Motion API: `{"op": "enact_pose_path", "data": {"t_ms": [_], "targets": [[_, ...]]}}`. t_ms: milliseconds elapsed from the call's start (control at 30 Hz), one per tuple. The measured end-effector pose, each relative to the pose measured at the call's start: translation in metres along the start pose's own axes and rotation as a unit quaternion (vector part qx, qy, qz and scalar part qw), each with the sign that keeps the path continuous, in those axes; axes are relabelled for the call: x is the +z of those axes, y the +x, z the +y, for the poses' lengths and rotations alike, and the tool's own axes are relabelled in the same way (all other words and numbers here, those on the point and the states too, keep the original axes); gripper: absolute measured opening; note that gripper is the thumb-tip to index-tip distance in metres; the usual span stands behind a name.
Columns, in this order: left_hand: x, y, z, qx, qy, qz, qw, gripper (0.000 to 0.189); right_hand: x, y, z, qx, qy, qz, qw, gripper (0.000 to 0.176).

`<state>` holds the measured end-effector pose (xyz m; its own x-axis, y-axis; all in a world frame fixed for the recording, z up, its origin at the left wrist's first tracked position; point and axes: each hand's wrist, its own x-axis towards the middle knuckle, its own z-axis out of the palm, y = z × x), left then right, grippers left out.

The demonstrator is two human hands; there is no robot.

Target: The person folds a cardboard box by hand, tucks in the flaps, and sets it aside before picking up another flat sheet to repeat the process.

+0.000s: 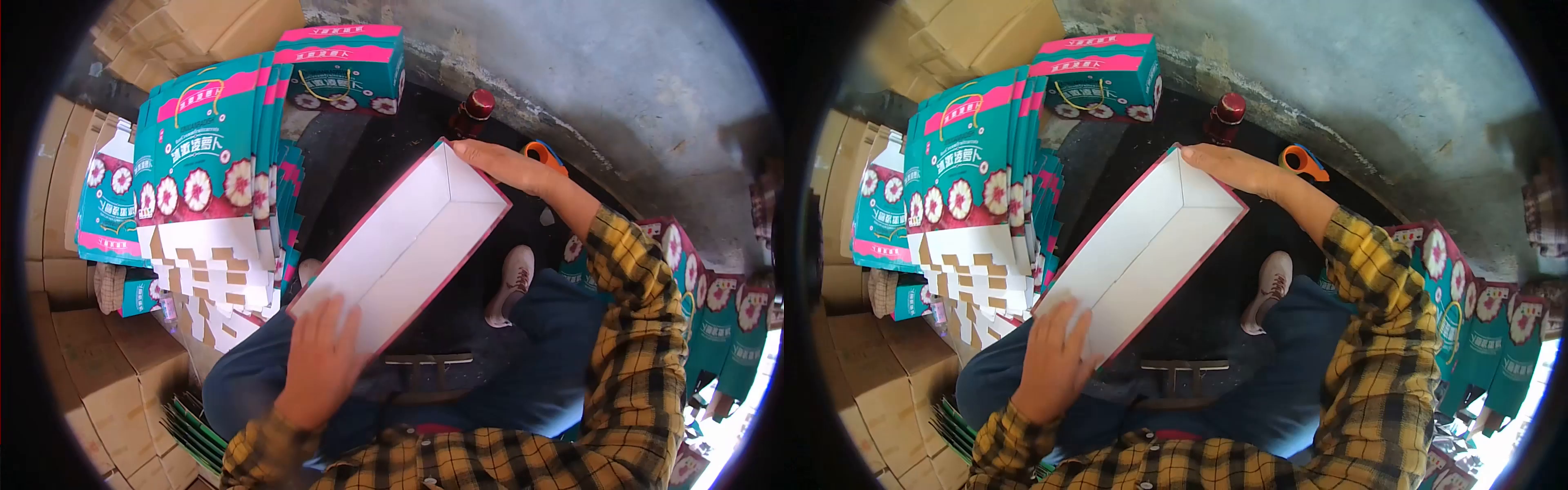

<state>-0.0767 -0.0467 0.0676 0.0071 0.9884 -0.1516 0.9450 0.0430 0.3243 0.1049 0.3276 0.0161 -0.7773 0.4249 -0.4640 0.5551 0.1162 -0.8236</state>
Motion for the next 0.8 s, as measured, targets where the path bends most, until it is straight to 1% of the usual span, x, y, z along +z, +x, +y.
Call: {"op": "enact_pose_path", "data": {"t_ms": [33,67,100,167,200,233,267,300,333,367,400,433,467,500,533,567,600,633,667,700,733,767,800], "targets": [[0.001,-0.004,-0.007,-0.009,-0.007,0.042,0.999,0.071,0.008,-0.002,0.007,-0.035,-0.035,0.020,0.999,0.077],[0.003,-0.009,-0.015,-0.020,-0.013,0.084,0.996,0.071,0.016,-0.003,0.015,-0.016,-0.061,0.043,0.997,0.069],[0.008,-0.013,-0.023,-0.021,-0.011,0.092,0.996,0.071,0.024,-0.006,0.020,-0.022,-0.067,0.044,0.997,0.069],[0.018,-0.019,-0.041,-0.075,-0.005,0.180,0.981,0.065,0.036,-0.013,0.030,-0.005,-0.086,0.087,0.993,0.063],[0.019,-0.023,-0.048,-0.071,-0.003,0.185,0.980,0.065,0.032,-0.012,0.036,-0.012,-0.114,0.078,0.990,0.062],[0.021,-0.024,-0.052,-0.165,-0.075,0.150,0.972,0.062,0.032,-0.014,0.037,-0.010,-0.115,0.086,0.990,0.062],[0.027,-0.026,-0.057,-0.252,-0.149,0.109,0.950,0.061,0.034,-0.017,0.039,0.018,-0.112,0.085,0.990,0.063],[0.040,-0.030,-0.074,-0.275,-0.158,0.061,0.946,0.067,0.034,-0.020,0.047,0.050,-0.109,0.088,0.989,0.063],[0.066,-0.035,-0.106,-0.295,-0.302,0.016,0.906,0.071,0.035,-0.008,0.081,0.006,-0.100,0.113,0.989,0.064],[0.087,-0.036,-0.123,-0.309,-0.435,-0.037,0.845,0.076,0.039,-0.016,0.081,0.007,-0.112,0.119,0.987,0.063],[0.079,-0.037,-0.108,-0.335,-0.507,-0.069,0.791,0.080,0.048,-0.036,0.064,0.013,-0.104,0.120,0.987,0.063],[0.069,-0.040,-0.093,-0.363,-0.571,-0.103,0.729,0.085,0.052,-0.043,0.067,-0.016,-0.145,0.145,0.979,0.066],[0.076,-0.044,-0.092,-0.356,-0.603,-0.104,0.706,0.092,0.050,-0.047,0.062,-0.022,-0.171,0.151,0.973,0.083],[0.080,-0.048,-0.096,-0.337,-0.650,-0.145,0.666,0.092,0.050,-0.059,0.061,-0.015,-0.171,0.162,0.972,0.083],[0.089,-0.049,-0.107,-0.340,-0.673,-0.164,0.636,0.090,0.052,-0.078,0.044,0.073,-0.047,0.150,0.985,0.088],[0.102,-0.050,-0.118,-0.346,-0.693,-0.183,0.605,0.089,0.055,-0.091,0.037,0.156,0.081,0.133,0.975,0.093],[0.112,-0.054,-0.127,-0.344,-0.690,-0.188,0.609,0.089,0.054,-0.090,0.050,0.202,0.110,0.159,0.960,0.100],[0.123,-0.058,-0.136,-0.329,-0.715,-0.200,0.583,0.083,0.060,-0.095,0.064,0.185,0.129,0.176,0.958,0.108],[0.123,-0.061,-0.133,-0.316,-0.738,-0.216,0.555,0.078,0.069,-0.081,0.099,0.190,0.168,0.157,0.954,0.104],[0.125,-0.067,-0.129,-0.312,-0.734,-0.224,0.560,0.078,0.075,-0.067,0.130,0.196,0.205,0.139,0.949,0.099],[0.118,-0.072,-0.116,-0.230,-0.694,-0.189,0.656,0.072,0.086,-0.081,0.124,0.180,0.147,0.136,0.963,0.092],[0.115,-0.074,-0.106,-0.142,-0.643,-0.149,0.738,0.066,0.099,-0.100,0.106,0.165,0.087,0.132,0.974,0.085],[0.126,-0.062,-0.112,-0.317,-0.738,-0.183,0.567,0.060,0.098,-0.115,0.072,0.256,-0.003,0.105,0.961,0.071]]}}
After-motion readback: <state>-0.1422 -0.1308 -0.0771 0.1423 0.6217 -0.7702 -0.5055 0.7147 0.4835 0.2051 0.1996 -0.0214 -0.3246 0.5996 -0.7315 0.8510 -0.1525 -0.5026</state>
